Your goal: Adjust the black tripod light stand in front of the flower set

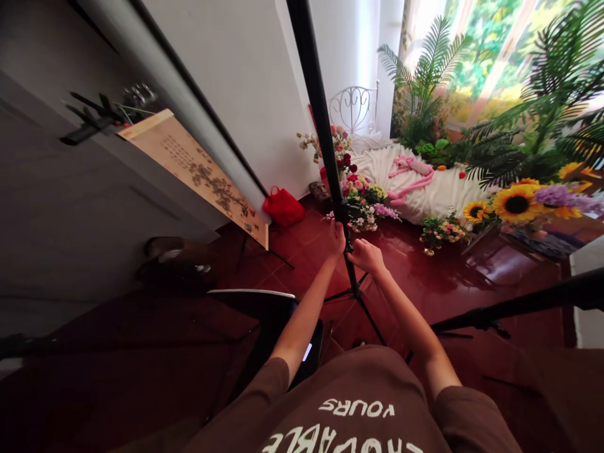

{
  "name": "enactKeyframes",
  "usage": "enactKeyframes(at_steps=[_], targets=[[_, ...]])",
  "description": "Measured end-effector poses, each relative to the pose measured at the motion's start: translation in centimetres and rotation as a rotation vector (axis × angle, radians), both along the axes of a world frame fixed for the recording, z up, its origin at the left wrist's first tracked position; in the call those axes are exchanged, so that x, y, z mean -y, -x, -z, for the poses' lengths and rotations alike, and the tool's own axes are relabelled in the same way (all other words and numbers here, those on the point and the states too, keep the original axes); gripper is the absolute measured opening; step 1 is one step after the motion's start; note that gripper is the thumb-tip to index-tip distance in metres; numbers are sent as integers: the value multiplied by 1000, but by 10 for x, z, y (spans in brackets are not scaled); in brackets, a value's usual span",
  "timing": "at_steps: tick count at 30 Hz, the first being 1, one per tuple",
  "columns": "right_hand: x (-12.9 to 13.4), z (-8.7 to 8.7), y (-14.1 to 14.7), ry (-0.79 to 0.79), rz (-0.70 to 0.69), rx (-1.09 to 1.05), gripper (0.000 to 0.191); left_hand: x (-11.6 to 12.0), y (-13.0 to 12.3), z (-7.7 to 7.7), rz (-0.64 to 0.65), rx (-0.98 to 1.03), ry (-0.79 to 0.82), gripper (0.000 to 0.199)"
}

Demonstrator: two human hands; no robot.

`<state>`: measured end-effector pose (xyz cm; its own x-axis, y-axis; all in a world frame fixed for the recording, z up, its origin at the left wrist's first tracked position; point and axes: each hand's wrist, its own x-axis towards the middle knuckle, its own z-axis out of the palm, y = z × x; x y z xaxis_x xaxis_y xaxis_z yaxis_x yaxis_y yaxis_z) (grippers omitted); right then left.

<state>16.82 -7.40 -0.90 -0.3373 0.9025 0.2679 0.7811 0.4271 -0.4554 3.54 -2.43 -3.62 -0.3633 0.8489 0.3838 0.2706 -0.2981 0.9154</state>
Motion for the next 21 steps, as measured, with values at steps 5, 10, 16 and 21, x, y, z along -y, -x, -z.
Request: enactKeyframes(at_steps=[5, 10, 16, 21], targets=[[2, -4, -3, 38, -10, -87, 20, -4, -6, -47, 57, 134, -110, 56], [-1, 6, -3, 82, 19, -286, 28, -15, -3, -108, 201, 259, -250, 53], [-2, 15, -3, 107, 75, -482, 37, -23, 0, -144, 340, 326, -261, 58], [-3, 27, 0, 252, 131, -476, 41, -24, 0, -142, 352, 345, -229, 61]])
